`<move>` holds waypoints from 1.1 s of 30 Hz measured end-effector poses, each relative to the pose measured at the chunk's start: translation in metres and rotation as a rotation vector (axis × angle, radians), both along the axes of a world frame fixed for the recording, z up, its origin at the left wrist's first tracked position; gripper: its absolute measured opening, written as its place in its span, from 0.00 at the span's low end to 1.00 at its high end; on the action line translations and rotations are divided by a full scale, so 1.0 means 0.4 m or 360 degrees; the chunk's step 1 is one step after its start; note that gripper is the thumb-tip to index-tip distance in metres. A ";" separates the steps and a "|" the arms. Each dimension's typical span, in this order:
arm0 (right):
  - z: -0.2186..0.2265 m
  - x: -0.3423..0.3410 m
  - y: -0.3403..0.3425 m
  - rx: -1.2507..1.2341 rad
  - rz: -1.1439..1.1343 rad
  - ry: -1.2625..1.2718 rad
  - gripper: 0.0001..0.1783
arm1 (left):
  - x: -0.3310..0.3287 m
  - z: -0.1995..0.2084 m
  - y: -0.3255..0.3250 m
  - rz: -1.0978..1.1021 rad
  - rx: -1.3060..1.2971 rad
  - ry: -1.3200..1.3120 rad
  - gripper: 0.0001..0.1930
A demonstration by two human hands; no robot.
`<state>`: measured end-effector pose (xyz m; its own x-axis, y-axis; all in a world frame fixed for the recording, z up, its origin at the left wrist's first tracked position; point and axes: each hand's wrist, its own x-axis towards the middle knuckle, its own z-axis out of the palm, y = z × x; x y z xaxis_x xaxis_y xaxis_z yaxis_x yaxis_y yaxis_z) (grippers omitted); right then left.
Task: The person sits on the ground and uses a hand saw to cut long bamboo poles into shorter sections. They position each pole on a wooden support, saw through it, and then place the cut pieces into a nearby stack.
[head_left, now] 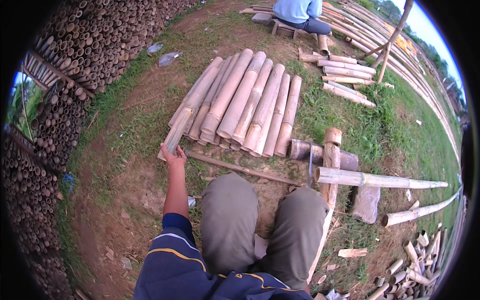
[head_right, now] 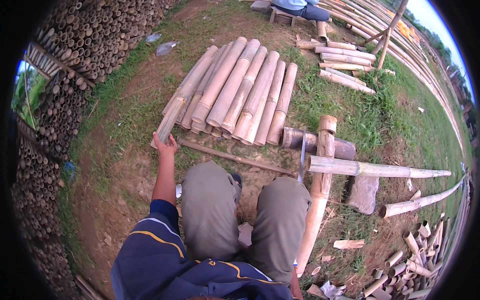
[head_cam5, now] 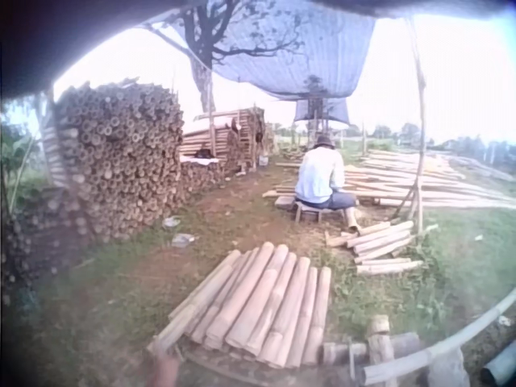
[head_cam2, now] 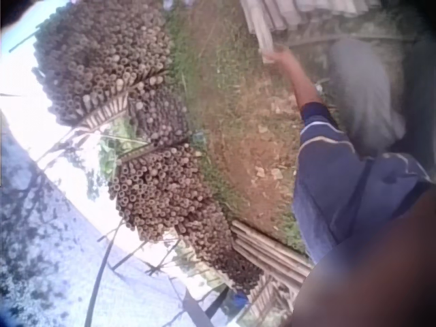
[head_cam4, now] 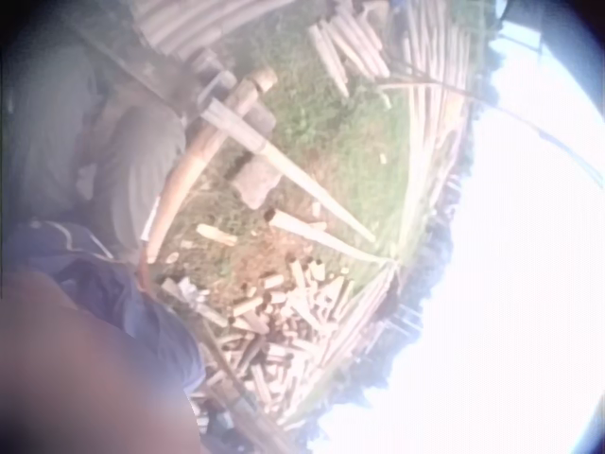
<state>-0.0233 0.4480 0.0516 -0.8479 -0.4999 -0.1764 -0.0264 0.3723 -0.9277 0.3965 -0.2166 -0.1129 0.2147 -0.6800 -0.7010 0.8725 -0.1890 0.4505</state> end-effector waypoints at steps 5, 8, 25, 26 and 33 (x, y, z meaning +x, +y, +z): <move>-0.040 0.036 -0.027 -0.0010 0.0073 -0.0017 0.27 | -0.121 0.028 -0.046 -0.0678 -0.0088 -0.0408 0.63; -0.060 0.059 -0.034 -0.0003 0.0115 -0.0005 0.25 | -0.156 0.026 -0.019 -0.0640 0.0145 -0.0644 0.67; -0.200 0.139 -0.077 -0.0175 0.0265 0.0055 0.17 | -0.073 0.081 0.021 -0.1784 -0.0591 -0.2410 0.62; -0.191 0.135 -0.073 -0.0195 0.0272 0.0059 0.17 | -0.075 0.090 0.017 -0.1740 -0.0557 -0.2407 0.61; -0.031 0.143 0.043 -0.0382 0.0052 -0.0293 0.28 | -0.264 0.186 -0.016 -0.0788 -0.0389 -0.2888 0.52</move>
